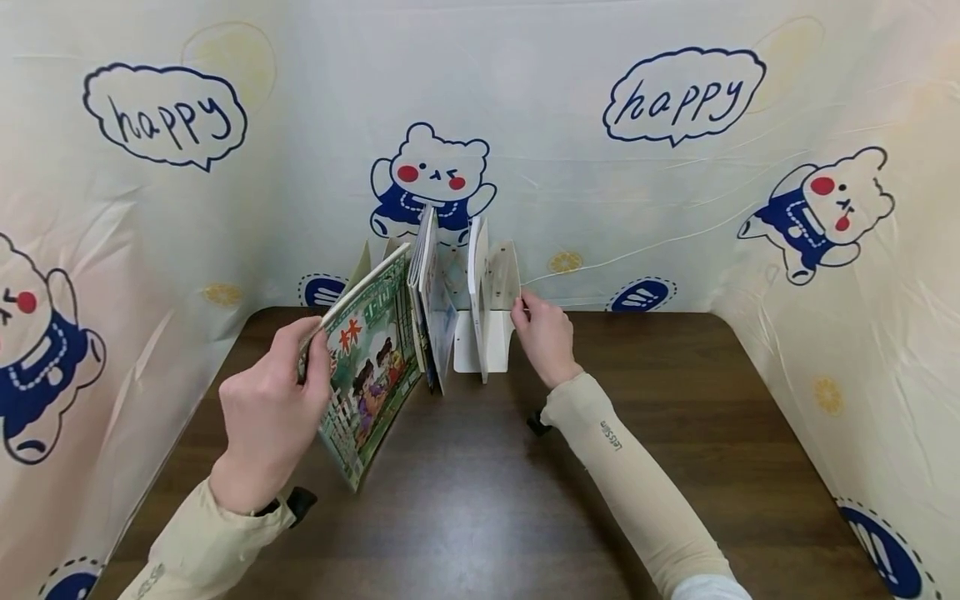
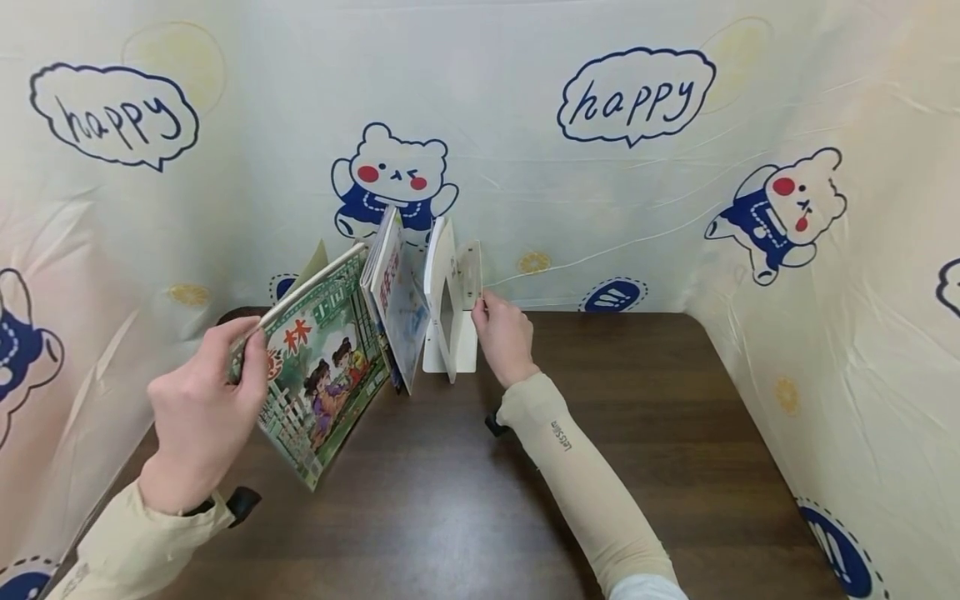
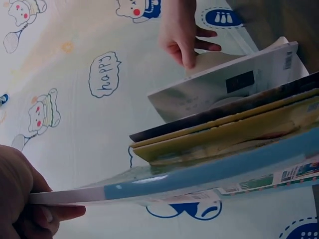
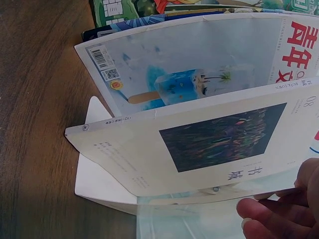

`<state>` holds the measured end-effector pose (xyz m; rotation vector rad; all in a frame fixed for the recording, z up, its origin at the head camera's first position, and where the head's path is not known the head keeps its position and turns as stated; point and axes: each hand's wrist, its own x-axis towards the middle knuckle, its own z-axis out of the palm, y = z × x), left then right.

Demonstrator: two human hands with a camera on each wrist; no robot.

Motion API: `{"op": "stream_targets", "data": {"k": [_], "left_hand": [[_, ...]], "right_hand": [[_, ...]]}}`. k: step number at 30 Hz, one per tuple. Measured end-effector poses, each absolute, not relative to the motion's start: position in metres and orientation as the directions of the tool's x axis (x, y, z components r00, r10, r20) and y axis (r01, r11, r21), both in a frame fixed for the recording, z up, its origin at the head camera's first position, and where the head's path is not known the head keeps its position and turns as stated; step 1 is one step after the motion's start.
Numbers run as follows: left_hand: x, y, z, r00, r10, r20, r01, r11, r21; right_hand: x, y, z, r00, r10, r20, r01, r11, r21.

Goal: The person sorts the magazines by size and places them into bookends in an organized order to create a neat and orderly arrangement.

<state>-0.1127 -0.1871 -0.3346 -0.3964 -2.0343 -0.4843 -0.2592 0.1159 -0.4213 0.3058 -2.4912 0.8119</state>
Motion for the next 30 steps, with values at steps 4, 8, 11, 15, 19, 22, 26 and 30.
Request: {"op": "stream_targets", "data": {"k": [4,8,11,15,19,22,26,30], "left_hand": [[-0.107,-0.187,-0.337,-0.501,0.043,0.865,0.462,0.858,0.225],[-0.102,-0.188,-0.345,-0.508,-0.010,0.861,0.487,0.821,0.297],[-0.099,-0.189,-0.349,-0.525,-0.051,0.849,0.498,0.791,0.355],[-0.093,-0.191,-0.357,-0.601,-0.074,0.796,0.474,0.768,0.430],[-0.088,-0.195,-0.369,-0.700,-0.048,0.713,0.398,0.802,0.445],[-0.084,-0.197,-0.378,-0.778,-0.043,0.626,0.325,0.826,0.461],[-0.080,-0.198,-0.388,-0.874,-0.047,0.483,0.246,0.815,0.525],[-0.079,-0.199,-0.392,-0.908,-0.017,0.419,0.235,0.805,0.544]], "right_hand": [[-0.259,0.116,-0.420,-0.841,-0.056,0.539,-0.364,0.796,-0.484],[-0.260,0.117,-0.420,-0.837,-0.056,0.545,-0.369,0.792,-0.486],[-0.260,0.118,-0.419,-0.840,-0.052,0.541,-0.366,0.789,-0.493],[-0.261,0.118,-0.420,-0.848,-0.044,0.528,-0.355,0.786,-0.506],[-0.261,0.117,-0.422,-0.851,-0.045,0.523,-0.354,0.785,-0.508],[-0.260,0.117,-0.423,-0.852,-0.048,0.521,-0.356,0.784,-0.509],[-0.261,0.117,-0.423,-0.846,-0.048,0.531,-0.364,0.779,-0.511],[-0.261,0.116,-0.425,-0.842,-0.044,0.537,-0.369,0.773,-0.516]]}}
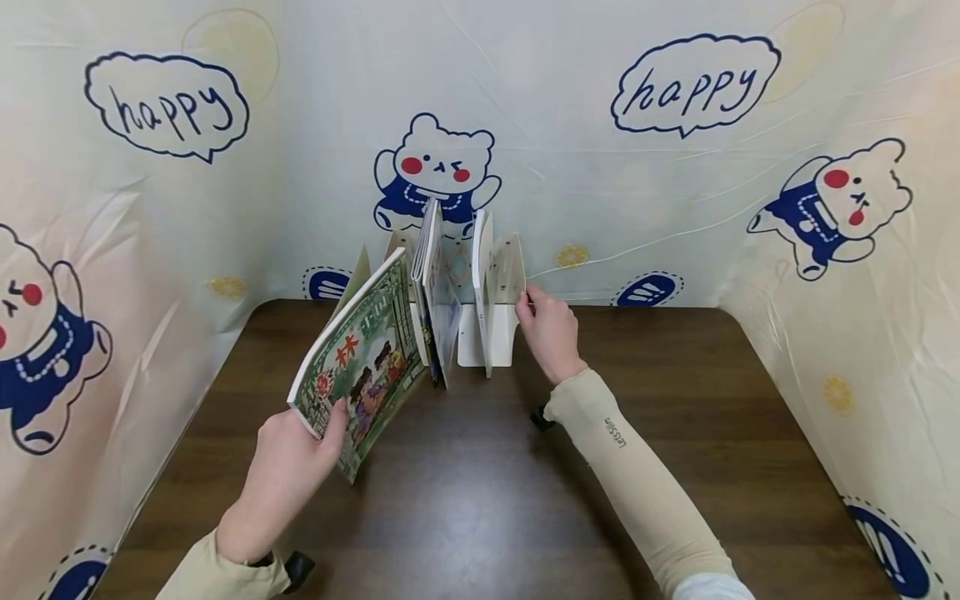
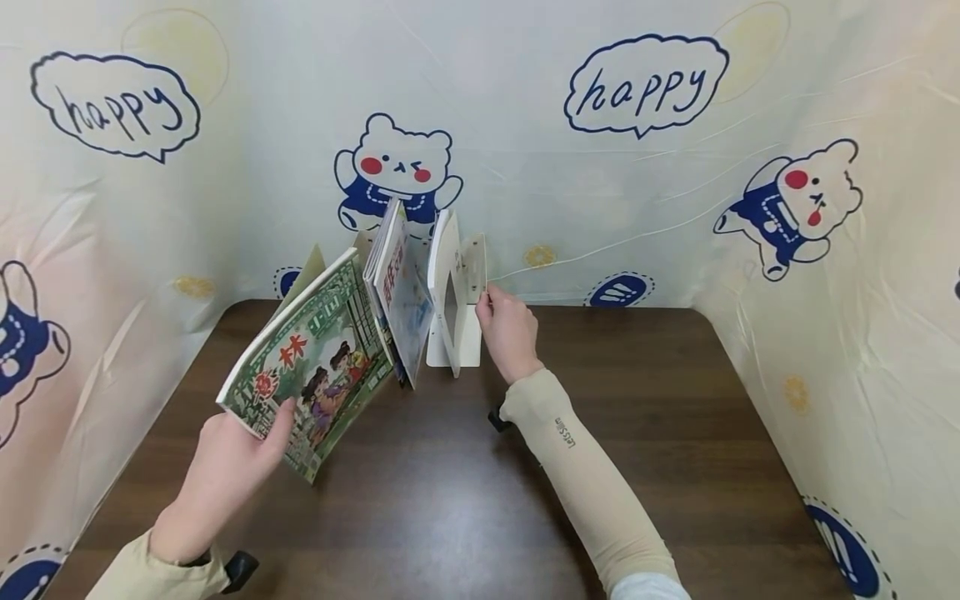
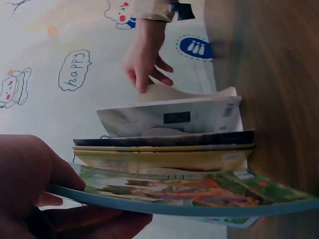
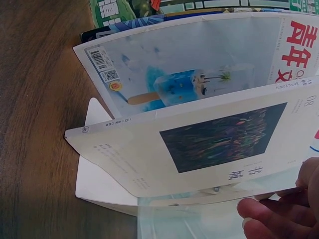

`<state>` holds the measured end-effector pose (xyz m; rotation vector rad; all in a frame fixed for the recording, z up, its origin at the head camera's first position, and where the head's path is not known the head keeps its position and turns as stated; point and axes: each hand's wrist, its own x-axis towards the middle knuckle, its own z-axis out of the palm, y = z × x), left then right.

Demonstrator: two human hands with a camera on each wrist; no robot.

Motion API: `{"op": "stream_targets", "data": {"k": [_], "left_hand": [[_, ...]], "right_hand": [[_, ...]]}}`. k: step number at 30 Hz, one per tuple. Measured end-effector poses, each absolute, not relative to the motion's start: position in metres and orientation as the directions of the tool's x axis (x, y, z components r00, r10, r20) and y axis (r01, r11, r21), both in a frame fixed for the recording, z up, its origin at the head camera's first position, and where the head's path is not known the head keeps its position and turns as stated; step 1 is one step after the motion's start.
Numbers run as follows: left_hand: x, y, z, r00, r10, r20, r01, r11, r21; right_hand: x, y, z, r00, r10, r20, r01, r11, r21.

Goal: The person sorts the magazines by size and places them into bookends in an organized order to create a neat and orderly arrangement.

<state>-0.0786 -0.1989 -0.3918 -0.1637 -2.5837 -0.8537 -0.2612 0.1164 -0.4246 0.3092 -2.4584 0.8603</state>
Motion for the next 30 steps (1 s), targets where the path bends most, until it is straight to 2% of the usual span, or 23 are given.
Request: {"op": "stream_targets", "data": {"k": [9,19,30], "left_hand": [[-0.0779,-0.1976,-0.3907,-0.896,0.031,0.444,0.291,0.796,0.531],[-0.0770,-0.1949,-0.3916,-0.925,-0.021,0.380,0.212,0.800,0.561],[-0.0786,-0.1946,-0.3943,-0.899,0.007,0.438,0.285,0.769,0.572]], "right_hand": [[-0.2606,0.1157,-0.4237,-0.847,-0.050,0.530,-0.366,0.777,-0.511],[-0.2613,0.1156,-0.4224,-0.856,-0.037,0.516,-0.348,0.779,-0.522],[-0.2626,0.1156,-0.4232,-0.856,-0.036,0.516,-0.346,0.782,-0.519]]}}
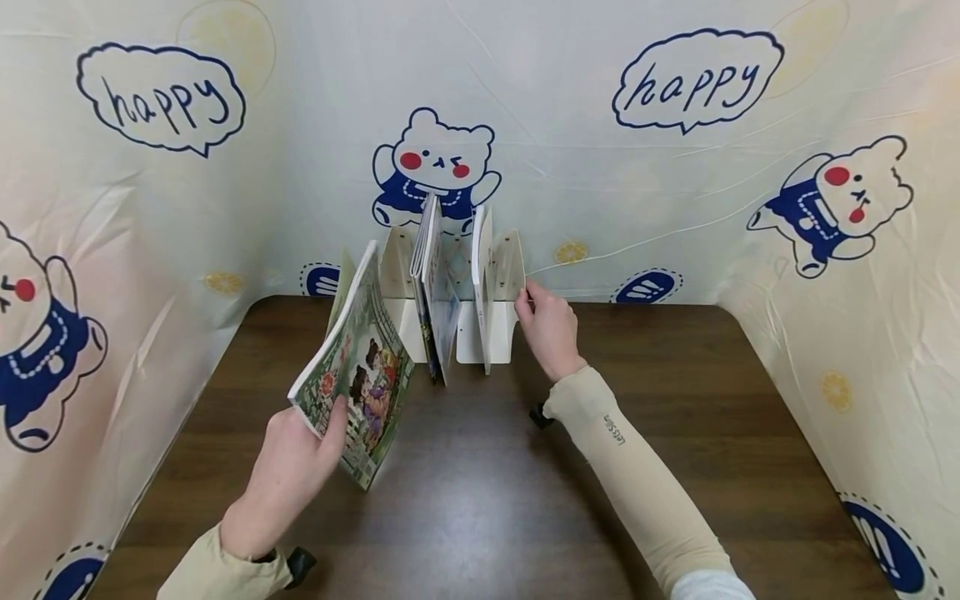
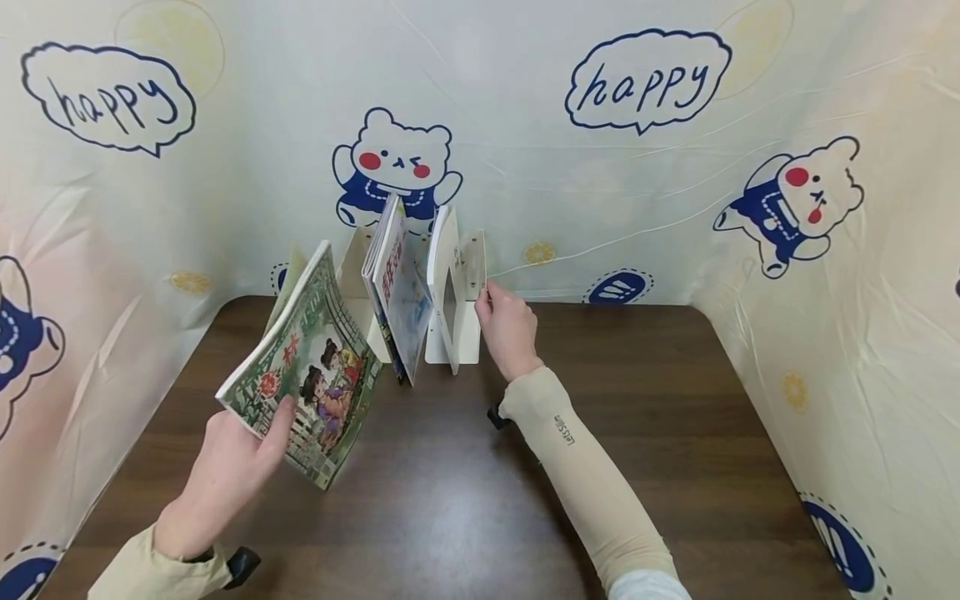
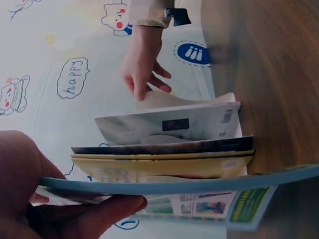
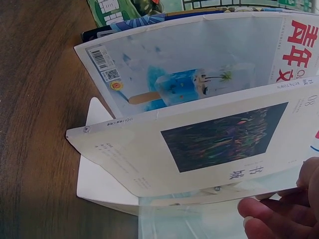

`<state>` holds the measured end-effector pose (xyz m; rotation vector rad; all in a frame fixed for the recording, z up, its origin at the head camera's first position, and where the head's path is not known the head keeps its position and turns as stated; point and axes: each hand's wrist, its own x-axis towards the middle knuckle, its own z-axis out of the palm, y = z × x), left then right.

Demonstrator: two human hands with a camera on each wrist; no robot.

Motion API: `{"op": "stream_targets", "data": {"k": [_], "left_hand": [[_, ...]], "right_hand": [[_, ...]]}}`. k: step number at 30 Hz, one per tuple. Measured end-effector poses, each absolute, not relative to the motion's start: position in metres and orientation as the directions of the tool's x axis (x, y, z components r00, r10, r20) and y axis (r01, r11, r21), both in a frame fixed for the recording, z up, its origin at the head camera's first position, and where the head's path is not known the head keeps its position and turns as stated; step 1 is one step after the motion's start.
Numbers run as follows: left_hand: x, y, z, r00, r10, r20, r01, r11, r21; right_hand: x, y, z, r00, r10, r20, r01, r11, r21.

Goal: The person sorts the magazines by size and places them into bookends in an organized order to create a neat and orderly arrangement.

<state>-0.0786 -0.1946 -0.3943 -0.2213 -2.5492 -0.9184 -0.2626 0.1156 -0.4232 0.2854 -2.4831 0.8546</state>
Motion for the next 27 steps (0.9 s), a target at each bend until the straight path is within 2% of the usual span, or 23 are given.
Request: {"op": "stream_targets", "data": {"k": [10,16,24,27], "left_hand": [[-0.081,-0.191,-0.395,-0.890,0.030,0.456,0.325,0.744,0.585],[-0.087,-0.189,-0.392,-0.861,0.055,0.506,0.382,0.727,0.571],[-0.106,-0.186,-0.389,-0.814,0.084,0.574,0.446,0.723,0.527],[-0.116,-0.186,-0.388,-0.819,0.087,0.568,0.447,0.716,0.536]], "right_hand": [[-0.263,0.116,-0.424,-0.852,-0.041,0.522,-0.354,0.781,-0.515],[-0.263,0.116,-0.424,-0.849,-0.041,0.527,-0.356,0.782,-0.512],[-0.262,0.116,-0.424,-0.851,-0.041,0.523,-0.351,0.785,-0.511],[-0.262,0.116,-0.424,-0.846,-0.040,0.532,-0.358,0.782,-0.510]]}}
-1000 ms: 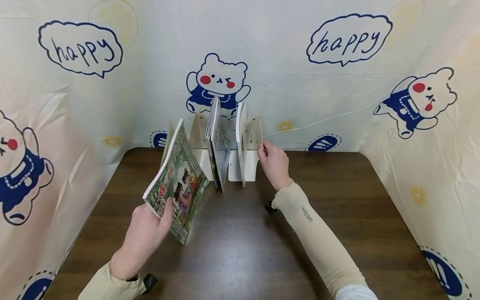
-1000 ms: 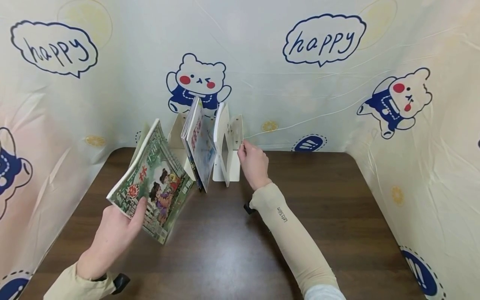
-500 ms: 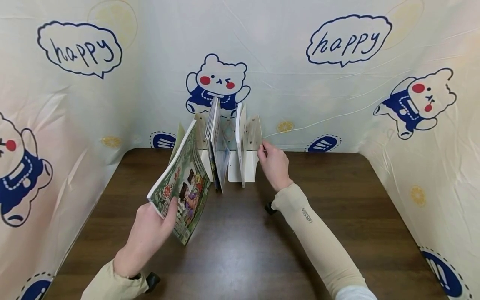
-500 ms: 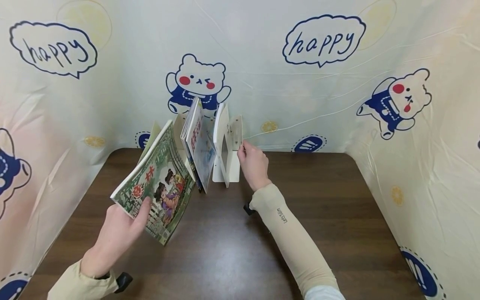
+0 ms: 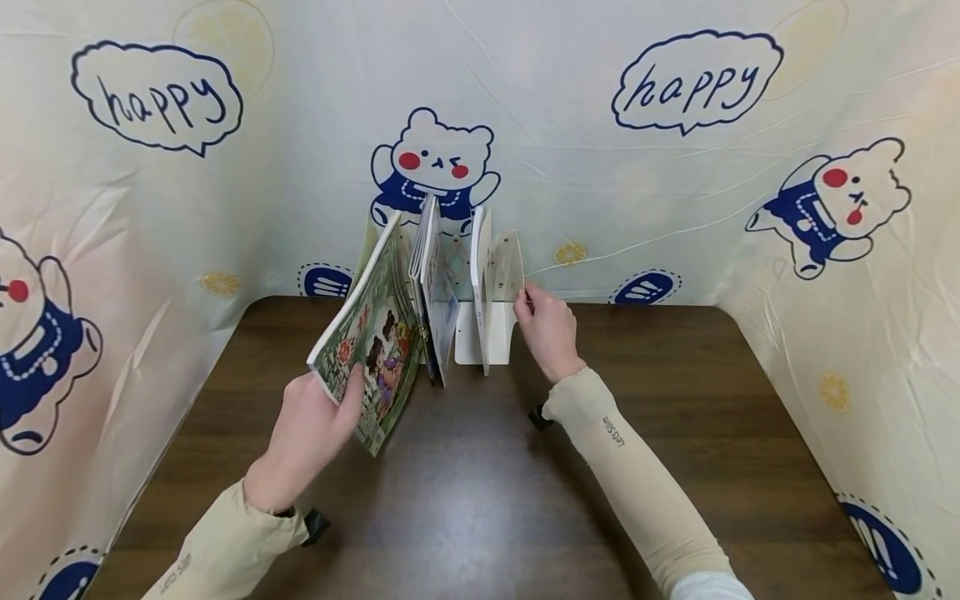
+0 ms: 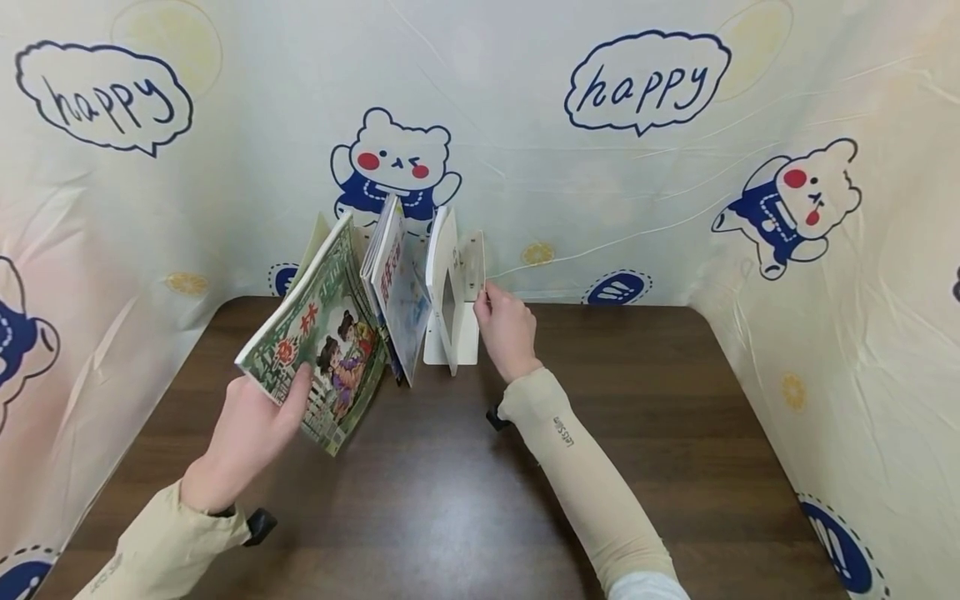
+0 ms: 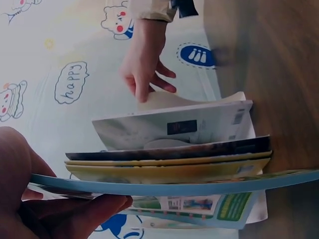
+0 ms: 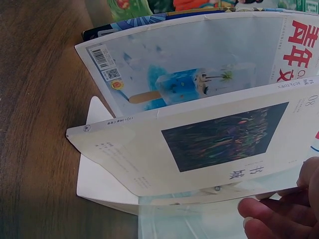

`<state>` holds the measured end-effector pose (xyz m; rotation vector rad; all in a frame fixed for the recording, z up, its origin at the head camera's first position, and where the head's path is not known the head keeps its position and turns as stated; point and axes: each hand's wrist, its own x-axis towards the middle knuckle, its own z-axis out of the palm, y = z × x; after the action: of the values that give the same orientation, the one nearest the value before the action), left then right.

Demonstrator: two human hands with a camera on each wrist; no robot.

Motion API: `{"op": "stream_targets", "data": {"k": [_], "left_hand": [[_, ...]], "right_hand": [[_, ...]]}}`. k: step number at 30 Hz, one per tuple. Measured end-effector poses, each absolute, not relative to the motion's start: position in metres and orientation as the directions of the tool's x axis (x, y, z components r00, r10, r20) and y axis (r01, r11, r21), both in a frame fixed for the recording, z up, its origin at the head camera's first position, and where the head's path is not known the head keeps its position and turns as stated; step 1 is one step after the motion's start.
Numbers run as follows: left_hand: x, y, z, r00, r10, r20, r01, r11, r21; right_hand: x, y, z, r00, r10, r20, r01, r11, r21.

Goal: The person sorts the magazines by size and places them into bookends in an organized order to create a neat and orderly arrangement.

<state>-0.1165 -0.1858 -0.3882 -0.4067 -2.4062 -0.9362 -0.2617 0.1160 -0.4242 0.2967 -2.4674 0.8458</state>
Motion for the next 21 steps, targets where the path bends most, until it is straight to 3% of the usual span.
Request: {"op": "stream_targets", "data": {"k": [6,21], "left_hand": [[-0.129,-0.181,-0.383,-0.833,0.078,0.547,0.430,0.714,0.553],[-0.115,-0.182,-0.375,-0.830,0.096,0.550,0.441,0.716,0.541]], "right_hand": [[-0.263,0.117,-0.426,-0.843,-0.041,0.536,-0.359,0.785,-0.505],[-0.262,0.115,-0.427,-0.839,-0.042,0.542,-0.360,0.789,-0.497]]}}
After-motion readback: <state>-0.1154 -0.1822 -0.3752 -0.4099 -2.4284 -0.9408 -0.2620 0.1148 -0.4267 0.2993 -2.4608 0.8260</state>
